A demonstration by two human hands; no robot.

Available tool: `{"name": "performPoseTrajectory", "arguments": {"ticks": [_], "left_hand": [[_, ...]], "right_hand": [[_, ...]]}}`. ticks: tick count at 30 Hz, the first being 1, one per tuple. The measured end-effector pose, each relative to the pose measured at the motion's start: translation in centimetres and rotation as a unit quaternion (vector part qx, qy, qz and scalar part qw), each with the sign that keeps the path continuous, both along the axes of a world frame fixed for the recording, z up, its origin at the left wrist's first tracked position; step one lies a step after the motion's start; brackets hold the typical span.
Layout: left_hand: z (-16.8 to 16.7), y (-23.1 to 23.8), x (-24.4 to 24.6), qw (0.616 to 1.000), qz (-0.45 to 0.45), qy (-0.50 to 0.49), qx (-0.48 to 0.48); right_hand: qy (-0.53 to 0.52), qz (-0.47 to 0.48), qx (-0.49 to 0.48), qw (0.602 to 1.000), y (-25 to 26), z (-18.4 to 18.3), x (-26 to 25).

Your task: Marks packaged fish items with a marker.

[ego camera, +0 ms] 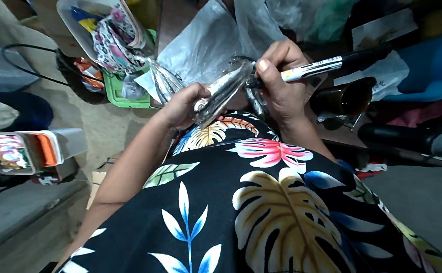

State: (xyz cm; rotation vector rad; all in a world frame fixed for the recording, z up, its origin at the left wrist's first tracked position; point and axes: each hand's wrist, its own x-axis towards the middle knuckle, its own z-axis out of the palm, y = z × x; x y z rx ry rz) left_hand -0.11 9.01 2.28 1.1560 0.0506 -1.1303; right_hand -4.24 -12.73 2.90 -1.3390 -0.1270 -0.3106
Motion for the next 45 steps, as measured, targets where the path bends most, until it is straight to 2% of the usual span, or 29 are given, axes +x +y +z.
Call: {"name": "performPoseTrajectory", "arguments": {"ticks": [5,9,15,21,26,31,45], "left_hand": [[-1.2,-0.2,0.2,0.999,0.016,-0.021,0.027],[-1.5,-0.1,0.3,0.999,0.021,0.006,-0.024],[-2.1,-0.2,0.3,0.993,-0.062,-0.036,-0.095],[-1.4,-0.7,-0.1,0.995,-0.069,-0.01,-0.078],[-1.3,-0.7,-0.4,0.995,-0.063,0.01,-0.079],[-1.1,-0.7,-0.7,0.995,-0.055,0.006,-0.081],[-1.4,-0.6,-0.9,0.994,-0.061,0.016,-0.09]], "right_hand": [[-0.006,0.0,-0.005,1.0,-0.1,0.1,0.1],[-0.008,-0.01,-0.003,1.0,-0.3,-0.1,0.1],[0.005,0.013,-0.023,1.0,0.2,0.3,-0.2],[-0.011,0.048,-0.063,0.997,1.5,0.3,-0.3],[-0.023,0.05,-0.135,0.989,2.0,-0.1,0.2],[-0.01,0.082,-0.126,0.989,2.1,-0.3,0.1],[-0.004,0.08,-0.122,0.989,1.8,-0.7,0.1]]}}
